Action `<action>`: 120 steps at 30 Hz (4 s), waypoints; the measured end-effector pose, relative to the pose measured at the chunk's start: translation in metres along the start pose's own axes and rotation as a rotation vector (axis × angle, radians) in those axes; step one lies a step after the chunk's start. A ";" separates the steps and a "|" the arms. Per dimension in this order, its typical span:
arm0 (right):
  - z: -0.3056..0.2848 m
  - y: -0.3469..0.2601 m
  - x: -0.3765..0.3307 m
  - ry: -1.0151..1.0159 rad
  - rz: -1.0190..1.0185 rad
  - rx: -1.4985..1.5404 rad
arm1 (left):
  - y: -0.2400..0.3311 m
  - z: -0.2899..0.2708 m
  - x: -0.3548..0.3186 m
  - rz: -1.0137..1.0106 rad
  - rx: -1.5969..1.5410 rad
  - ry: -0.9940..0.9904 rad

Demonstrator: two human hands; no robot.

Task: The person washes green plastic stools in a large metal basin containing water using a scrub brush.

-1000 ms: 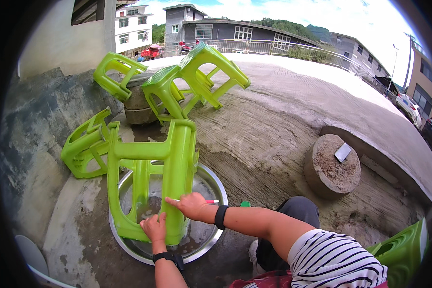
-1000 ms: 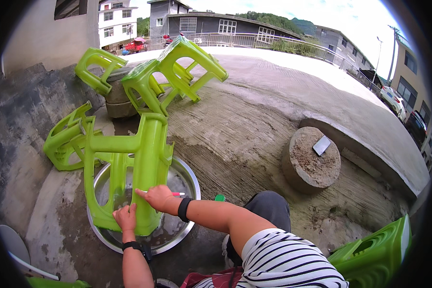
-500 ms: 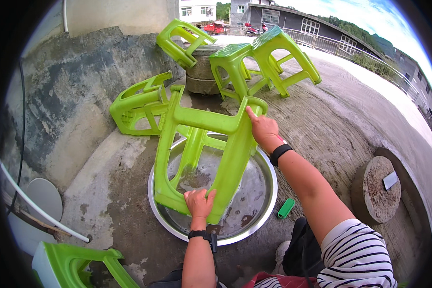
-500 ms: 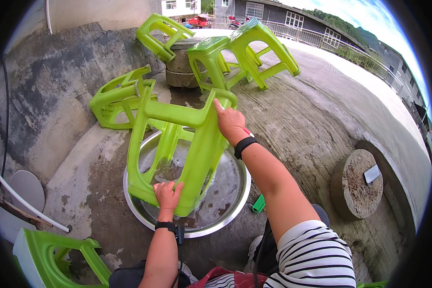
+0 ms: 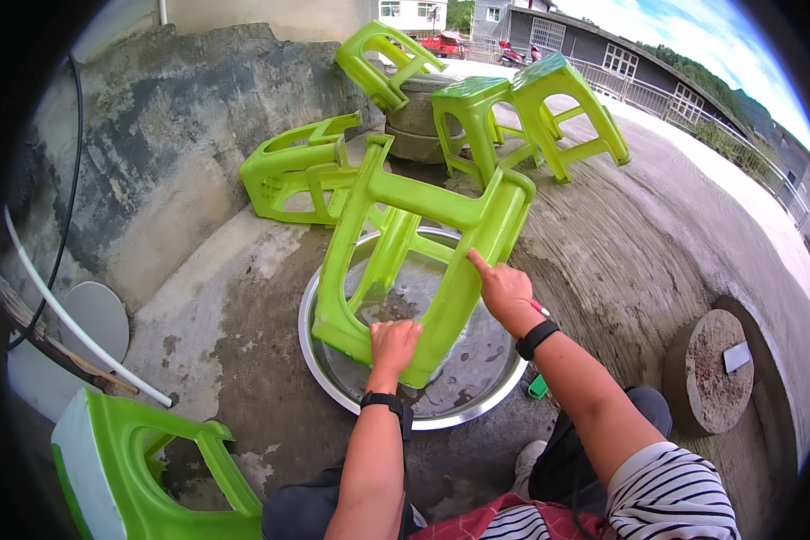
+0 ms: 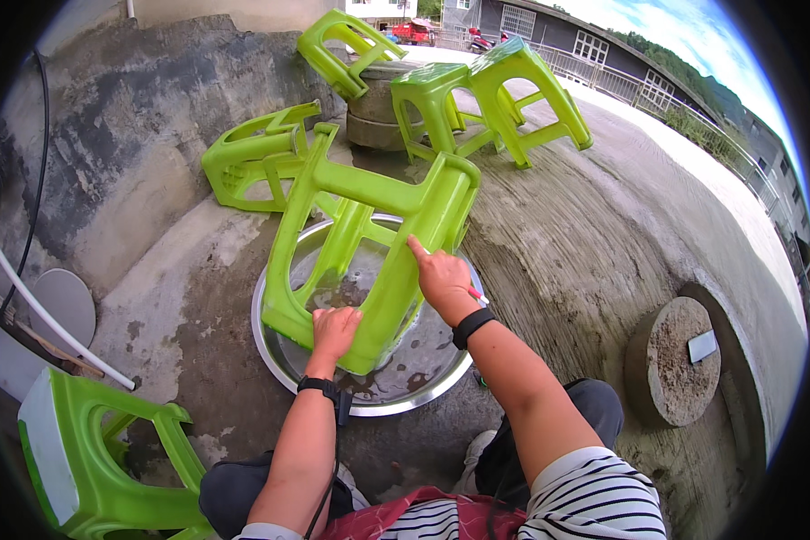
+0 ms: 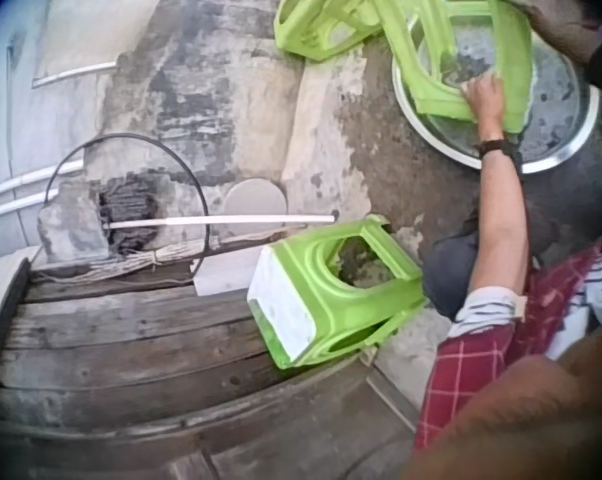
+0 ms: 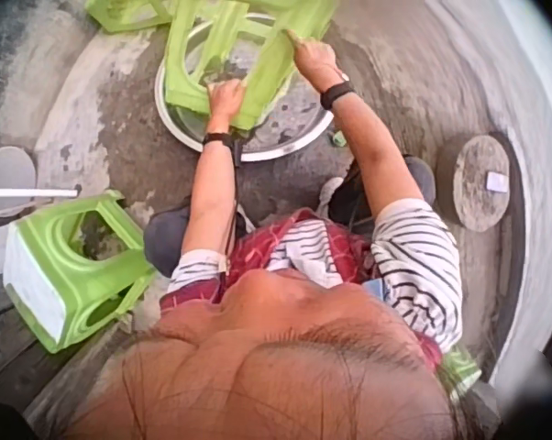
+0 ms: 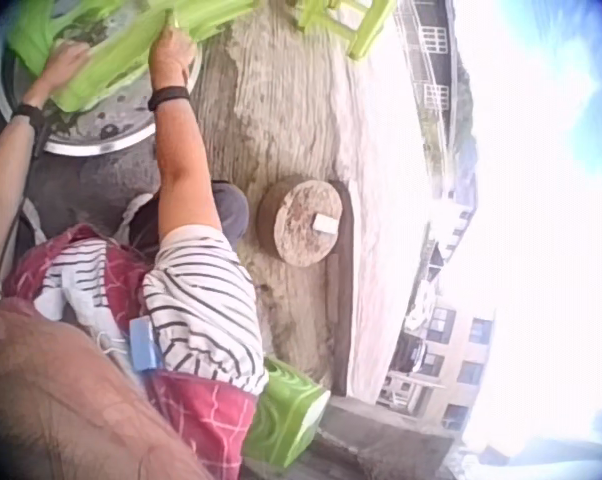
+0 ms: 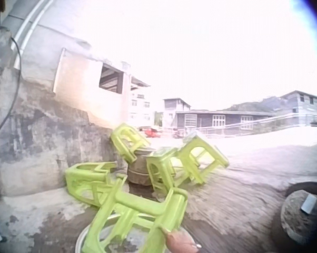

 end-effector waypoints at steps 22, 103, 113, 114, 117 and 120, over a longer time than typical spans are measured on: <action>0.034 0.037 -0.148 -0.072 0.204 0.231 | 0.107 0.053 -0.008 -0.164 0.300 -0.119; 0.256 0.191 -0.211 0.184 1.639 0.864 | 0.079 -0.035 0.016 -0.213 0.440 0.184; 0.090 0.177 -0.160 0.766 1.060 1.428 | 0.125 -0.052 -0.023 -0.236 0.286 0.091; 0.066 0.161 -0.158 0.732 0.938 1.540 | 0.129 -0.057 -0.029 -0.244 0.290 0.084; 0.008 0.110 -0.158 0.403 0.612 1.726 | 0.137 -0.071 -0.048 -0.240 0.200 0.169; -0.022 0.055 -0.168 0.090 0.284 1.753 | 0.149 -0.077 -0.055 -0.488 -0.582 0.076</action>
Point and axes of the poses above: each hand's wrist, its own x-axis towards the middle knuckle, its own z-axis out of the palm, y = z × x, the point moved 2 cm from there along x, towards the middle knuckle, and after that the axes turned 7 degrees about z, right-handed, at the moved point
